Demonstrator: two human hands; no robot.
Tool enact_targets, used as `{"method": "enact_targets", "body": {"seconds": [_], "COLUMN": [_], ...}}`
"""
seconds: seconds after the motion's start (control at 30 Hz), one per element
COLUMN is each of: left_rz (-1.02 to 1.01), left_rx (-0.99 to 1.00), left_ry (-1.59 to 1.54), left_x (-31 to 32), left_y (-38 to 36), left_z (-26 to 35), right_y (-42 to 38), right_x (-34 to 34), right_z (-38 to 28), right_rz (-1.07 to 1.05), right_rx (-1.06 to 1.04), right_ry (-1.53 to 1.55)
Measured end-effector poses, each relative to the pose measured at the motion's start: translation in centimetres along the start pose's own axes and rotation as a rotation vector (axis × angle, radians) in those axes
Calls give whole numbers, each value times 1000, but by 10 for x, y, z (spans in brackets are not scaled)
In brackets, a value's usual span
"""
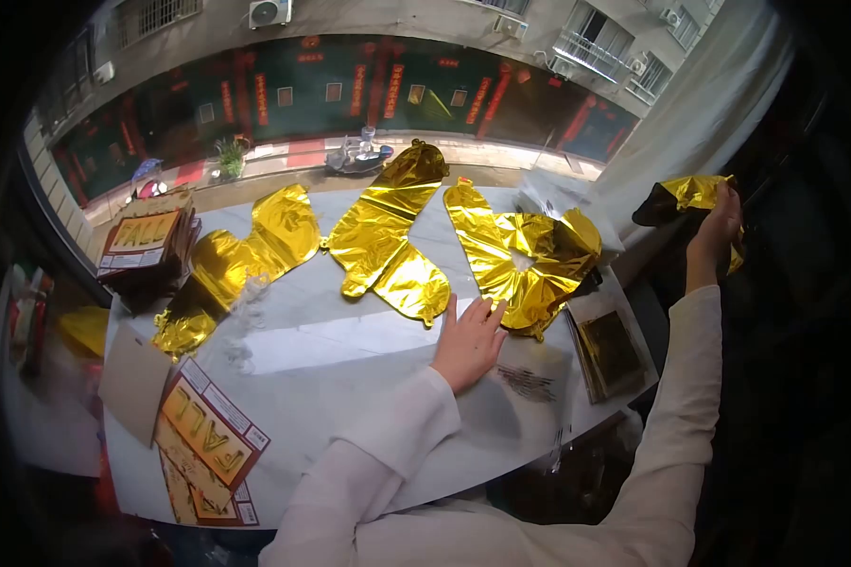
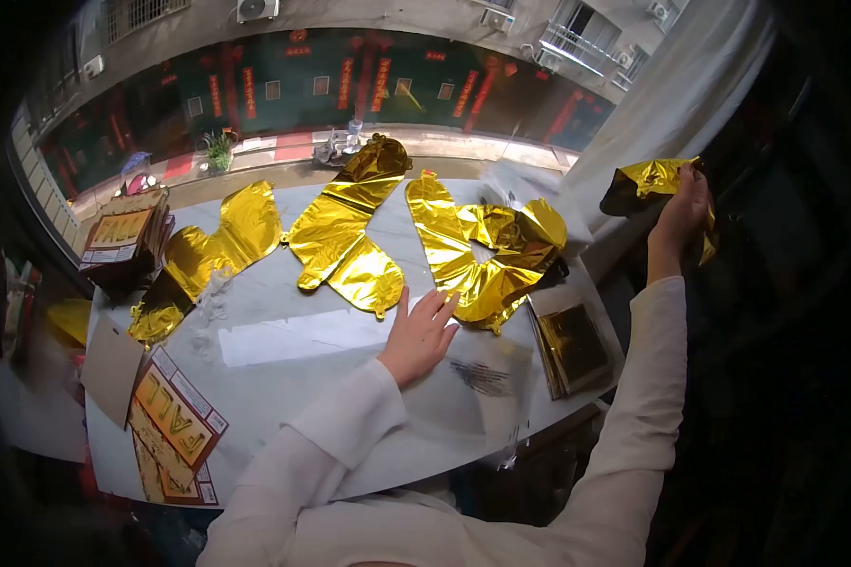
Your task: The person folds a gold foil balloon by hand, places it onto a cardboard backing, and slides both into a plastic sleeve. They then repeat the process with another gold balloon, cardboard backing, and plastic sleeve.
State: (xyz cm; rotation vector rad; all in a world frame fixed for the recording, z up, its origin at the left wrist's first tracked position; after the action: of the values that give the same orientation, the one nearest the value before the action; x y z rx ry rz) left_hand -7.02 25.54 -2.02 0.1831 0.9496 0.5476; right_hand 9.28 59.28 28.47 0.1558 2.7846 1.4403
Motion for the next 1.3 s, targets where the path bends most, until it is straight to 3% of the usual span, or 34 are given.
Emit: {"method": "enact_targets", "body": {"seconds": [0.03,0.07,0.13,0.23,0.3,0.37,0.47,0.57,0.7,0.73,0.77,0.83,0.9,0.97,1.03,1.17,1.23,1.3], "left_rz": [13,129,256,273,-156,-336,9,62,-29,18,64,84,114,84,64,-145,-189,-294], "left_rx": [-27,46,86,59,-93,-303,-385,-561,-580,-619,-655,-615,-617,-574,-526,-336,-253,-144], "left_ry": [13,34,95,154,245,317,486,535,452,433,414,465,457,438,423,283,217,94], "left_x": [-3,-8,-23,-67,-114,-165,-193,-224,-239,-243,-246,-246,-248,-251,-255,-248,-237,-225], "left_y": [1,4,-2,-32,-73,-119,-212,-292,-367,-375,-382,-384,-381,-373,-358,-316,-299,-290], "left_z": [2,9,18,39,53,66,41,16,9,12,12,9,9,7,10,41,51,58], "right_y": [-26,-71,-110,-181,-216,-237,-255,-271,-303,-325,-336,-368,-403,-407,-388,-366,-350,-348], "right_x": [5,9,-3,-14,-16,-14,-4,5,12,8,12,18,12,-1,-9,-19,-22,-21], "right_z": [-25,-78,-99,-150,-188,-219,-246,-260,-237,-194,-193,-162,-111,-106,-130,-116,-120,-89], "right_rz": [-188,-221,-536,-789,-960,-1119,-1286,-1166,-1058,-1057,-1141,-1412,-1401,-1389,-1332,-1252,-1301,-1385], "right_rx": [-15,84,-1,302,541,658,750,920,1036,786,1117,1366,1428,1490,1442,1262,992,878], "right_ry": [139,110,214,552,734,808,954,1266,1378,1290,1283,1061,951,845,627,531,248,174]}}
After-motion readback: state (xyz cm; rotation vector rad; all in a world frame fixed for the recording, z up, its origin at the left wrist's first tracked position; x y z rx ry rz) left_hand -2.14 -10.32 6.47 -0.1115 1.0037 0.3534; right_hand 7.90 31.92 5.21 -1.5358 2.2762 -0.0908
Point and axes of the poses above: each hand's wrist, its own y-axis towards the middle knuckle, its own x-axis out of the palm, z = x × y, the point moved 2 cm from there along y, towards the middle knuckle, and after that the axes turned 4 degrees about -y, right-handed, at the moved point
